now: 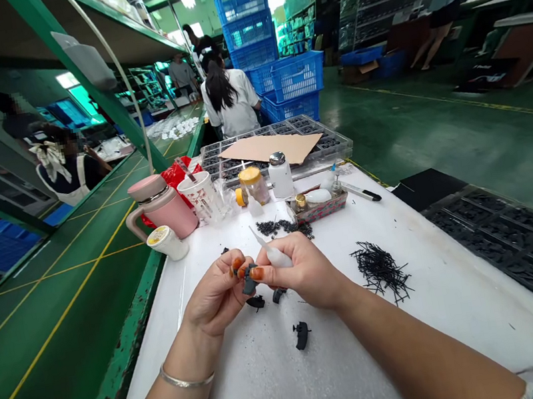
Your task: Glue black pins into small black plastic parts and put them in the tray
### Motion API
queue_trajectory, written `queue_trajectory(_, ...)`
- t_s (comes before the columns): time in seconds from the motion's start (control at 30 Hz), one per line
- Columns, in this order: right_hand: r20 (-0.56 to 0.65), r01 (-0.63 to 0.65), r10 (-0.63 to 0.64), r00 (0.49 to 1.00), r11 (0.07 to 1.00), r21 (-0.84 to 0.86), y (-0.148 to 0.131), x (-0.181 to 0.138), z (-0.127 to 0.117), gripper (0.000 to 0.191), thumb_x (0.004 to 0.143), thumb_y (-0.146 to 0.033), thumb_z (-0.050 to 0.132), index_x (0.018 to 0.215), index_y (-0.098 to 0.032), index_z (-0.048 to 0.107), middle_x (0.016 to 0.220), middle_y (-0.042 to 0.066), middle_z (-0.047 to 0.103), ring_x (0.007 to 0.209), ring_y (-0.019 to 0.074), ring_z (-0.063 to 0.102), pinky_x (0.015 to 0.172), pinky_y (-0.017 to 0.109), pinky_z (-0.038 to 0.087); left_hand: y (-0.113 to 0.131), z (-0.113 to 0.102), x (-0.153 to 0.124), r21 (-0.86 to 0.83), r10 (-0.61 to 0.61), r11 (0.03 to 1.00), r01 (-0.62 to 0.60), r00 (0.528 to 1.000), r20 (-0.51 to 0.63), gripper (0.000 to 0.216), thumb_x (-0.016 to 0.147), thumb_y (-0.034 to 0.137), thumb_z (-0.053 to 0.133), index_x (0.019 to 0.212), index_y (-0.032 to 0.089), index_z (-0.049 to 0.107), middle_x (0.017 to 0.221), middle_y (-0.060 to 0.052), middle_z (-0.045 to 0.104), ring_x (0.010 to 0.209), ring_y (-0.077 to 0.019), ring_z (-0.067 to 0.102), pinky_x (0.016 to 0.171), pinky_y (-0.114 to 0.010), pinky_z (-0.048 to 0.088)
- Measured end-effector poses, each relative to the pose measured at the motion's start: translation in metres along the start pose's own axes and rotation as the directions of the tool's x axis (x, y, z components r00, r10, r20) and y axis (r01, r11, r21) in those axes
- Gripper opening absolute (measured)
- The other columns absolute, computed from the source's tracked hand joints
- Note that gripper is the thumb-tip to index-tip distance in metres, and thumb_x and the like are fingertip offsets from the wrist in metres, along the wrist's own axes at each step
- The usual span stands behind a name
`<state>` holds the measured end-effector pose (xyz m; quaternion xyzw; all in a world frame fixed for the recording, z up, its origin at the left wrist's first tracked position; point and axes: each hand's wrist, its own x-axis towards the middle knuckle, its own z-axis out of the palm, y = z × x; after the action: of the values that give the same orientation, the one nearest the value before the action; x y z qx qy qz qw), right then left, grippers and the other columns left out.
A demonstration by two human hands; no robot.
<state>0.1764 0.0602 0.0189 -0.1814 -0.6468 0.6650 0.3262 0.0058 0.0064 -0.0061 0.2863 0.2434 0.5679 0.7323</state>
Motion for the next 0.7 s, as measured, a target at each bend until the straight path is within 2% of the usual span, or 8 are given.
queue_trajectory(0.2,0.029,-0.006,0.005,1.0,1.0,0.018,0.0009,-0.0016,-0.0002,0.032,0.074,-0.038,0.073,0.062,-0.012,0.06,0.049,-0.003,0.045,0.048,0.0073,0.035,0.047,0.023,0.025,-0.002,0.001,0.0,-0.017,-0.018,1.0,0.017,1.0,-0.011,0.016,0.072,0.015,0.076,0.076,0.011,0.062,0.073,-0.003,0.062,0.062,-0.0088,0.061,0.056,-0.014,0.052)
queue_trajectory(0.47,0.046,0.005,-0.008,0.999,0.998,0.063,0.0029,-0.0004,0.0002,0.029,0.075,-0.035,0.073,0.062,-0.012,0.061,0.049,-0.003,0.047,0.047,0.007,0.036,0.046,0.023,0.025,-0.0021,0.0017,-0.0009,0.013,-0.022,1.0,0.022,1.0,-0.006,0.015,0.073,0.018,0.076,0.076,0.011,0.063,0.07,-0.002,0.06,0.06,-0.0088,0.059,0.057,-0.016,0.052)
queue_trajectory(0.7,0.089,-0.003,-0.011,0.996,0.986,0.165,0.0068,0.0007,-0.0006,0.025,0.078,-0.03,0.071,0.062,-0.012,0.061,0.052,-0.002,0.051,0.047,0.0064,0.037,0.045,0.022,0.024,-0.0029,0.0033,-0.001,0.03,-0.017,0.999,0.016,1.0,0.011,0.015,0.074,0.019,0.075,0.076,0.012,0.062,0.073,-0.002,0.059,0.062,-0.0101,0.06,0.059,-0.019,0.054)
